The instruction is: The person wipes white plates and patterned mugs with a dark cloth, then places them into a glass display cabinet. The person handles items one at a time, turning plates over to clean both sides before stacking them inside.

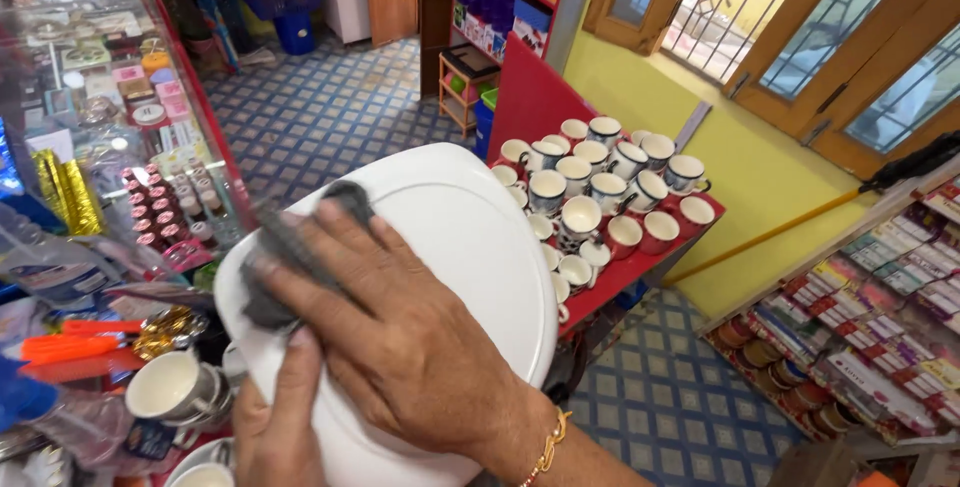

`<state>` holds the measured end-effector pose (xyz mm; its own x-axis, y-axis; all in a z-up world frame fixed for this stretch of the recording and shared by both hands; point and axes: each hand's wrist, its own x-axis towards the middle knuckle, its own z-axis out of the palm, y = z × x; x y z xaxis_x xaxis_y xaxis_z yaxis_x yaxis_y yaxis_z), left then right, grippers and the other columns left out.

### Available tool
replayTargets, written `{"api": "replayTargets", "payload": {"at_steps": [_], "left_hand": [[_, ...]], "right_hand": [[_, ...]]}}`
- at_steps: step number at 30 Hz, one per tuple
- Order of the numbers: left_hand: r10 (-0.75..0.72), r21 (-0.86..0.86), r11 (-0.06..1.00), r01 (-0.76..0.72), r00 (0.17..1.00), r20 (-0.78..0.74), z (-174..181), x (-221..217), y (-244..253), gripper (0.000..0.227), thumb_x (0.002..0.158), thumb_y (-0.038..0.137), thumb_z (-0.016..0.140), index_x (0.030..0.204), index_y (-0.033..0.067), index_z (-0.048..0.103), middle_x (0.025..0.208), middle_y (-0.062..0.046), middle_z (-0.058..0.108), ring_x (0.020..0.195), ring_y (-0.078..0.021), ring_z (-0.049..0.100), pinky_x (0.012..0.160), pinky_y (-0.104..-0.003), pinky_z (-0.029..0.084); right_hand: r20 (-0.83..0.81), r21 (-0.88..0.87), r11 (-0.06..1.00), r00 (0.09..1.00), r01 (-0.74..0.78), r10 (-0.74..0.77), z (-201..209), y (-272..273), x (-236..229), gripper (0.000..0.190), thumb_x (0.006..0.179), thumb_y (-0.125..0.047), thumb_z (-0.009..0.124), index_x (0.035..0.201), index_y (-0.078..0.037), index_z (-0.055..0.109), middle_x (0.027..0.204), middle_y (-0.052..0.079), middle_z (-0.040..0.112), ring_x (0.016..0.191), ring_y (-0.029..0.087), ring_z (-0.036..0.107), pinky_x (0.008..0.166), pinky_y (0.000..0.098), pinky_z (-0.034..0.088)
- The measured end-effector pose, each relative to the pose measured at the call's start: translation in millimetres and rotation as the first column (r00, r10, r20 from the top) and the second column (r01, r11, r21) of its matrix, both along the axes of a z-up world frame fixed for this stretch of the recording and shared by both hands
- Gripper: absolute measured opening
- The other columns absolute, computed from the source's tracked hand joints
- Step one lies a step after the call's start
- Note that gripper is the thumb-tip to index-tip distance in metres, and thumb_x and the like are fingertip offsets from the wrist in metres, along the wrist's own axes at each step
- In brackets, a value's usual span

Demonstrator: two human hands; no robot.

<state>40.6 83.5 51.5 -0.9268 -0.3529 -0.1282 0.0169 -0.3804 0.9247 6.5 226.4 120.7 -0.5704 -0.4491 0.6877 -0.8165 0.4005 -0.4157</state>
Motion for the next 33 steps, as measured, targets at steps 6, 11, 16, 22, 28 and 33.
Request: {"api": "replayTargets", "payload": {"at_steps": [6,11,16,22,28,33], "left_hand": [[-0.183,-0.117,0.973,0.198,0.975,0.125,6,-4,-10,0.048,0.097,0.029,0.058,0.133,-0.0024,0.067,0.114,-0.019,0.077,0.1,-0.0236,0.076,0.087,-0.036,0.055],[-0.394,-0.056,0.908,0.416,0.891,0.226,-10,-20,-36,0.048,0.103,0.029,0.06,0.141,0.0009,0.061,0.113,-0.024,0.073,0.097,-0.0298,0.075,0.082,-0.044,0.059],[-0.451,-0.135,0.881,0.453,0.891,0.045,-15,-33,-50,0.051,0.1,0.027,0.06,0.144,0.0007,0.059,0.12,-0.021,0.073,0.107,-0.0269,0.073,0.09,-0.041,0.056],[-0.232,-0.124,0.966,0.229,0.973,-0.014,-9,-31,-20,0.053,0.1,0.025,0.06,0.146,0.0004,0.056,0.125,-0.02,0.073,0.113,-0.0256,0.071,0.096,-0.041,0.053],[0.111,-0.257,0.953,-0.163,0.972,-0.206,16,-11,9,0.055,0.099,0.023,0.061,0.148,0.0001,0.054,0.13,-0.019,0.073,0.119,-0.0244,0.069,0.102,-0.04,0.05],[0.066,-0.168,0.98,-0.106,0.972,-0.227,30,-6,-4,0.051,0.099,0.024,0.062,0.142,-0.0039,0.061,0.126,-0.018,0.073,0.11,-0.0193,0.069,0.096,-0.034,0.051]], "right_hand": [[0.029,0.05,0.989,0.989,0.142,-0.143,26,52,-61,0.026,0.101,-0.012,0.056,0.124,0.0,0.06,0.107,0.021,0.063,0.103,0.035,0.062,0.091,0.0436,0.052],[0.181,-0.009,0.996,0.98,0.086,-0.083,27,67,-79,0.028,0.102,-0.02,0.057,0.083,0.0,0.058,0.067,0.011,0.053,0.059,0.02,0.052,0.059,0.0376,0.043],[0.34,-0.261,0.874,0.886,0.411,-0.315,20,79,-105,0.042,0.106,-0.03,0.051,0.077,0.0,0.059,0.059,0.004,0.049,0.058,0.011,0.046,0.054,0.0345,0.04],[0.52,-0.38,0.752,0.797,0.538,-0.308,21,86,-128,0.046,0.105,-0.039,0.045,0.082,-0.004,0.066,0.065,0.001,0.058,0.065,0.01,0.053,0.064,0.0323,0.047],[0.231,-0.279,0.888,0.923,0.366,-0.308,18,36,-73,0.031,0.112,-0.024,0.038,0.111,0.0,0.058,0.108,0.02,0.059,0.094,0.028,0.061,0.087,0.0422,0.05],[-0.217,-0.126,0.982,0.97,-0.138,0.109,37,5,-27,0.028,0.109,-0.006,0.045,0.132,0.01,0.047,0.134,0.033,0.053,0.134,0.053,0.049,0.12,0.0552,0.033]]}}
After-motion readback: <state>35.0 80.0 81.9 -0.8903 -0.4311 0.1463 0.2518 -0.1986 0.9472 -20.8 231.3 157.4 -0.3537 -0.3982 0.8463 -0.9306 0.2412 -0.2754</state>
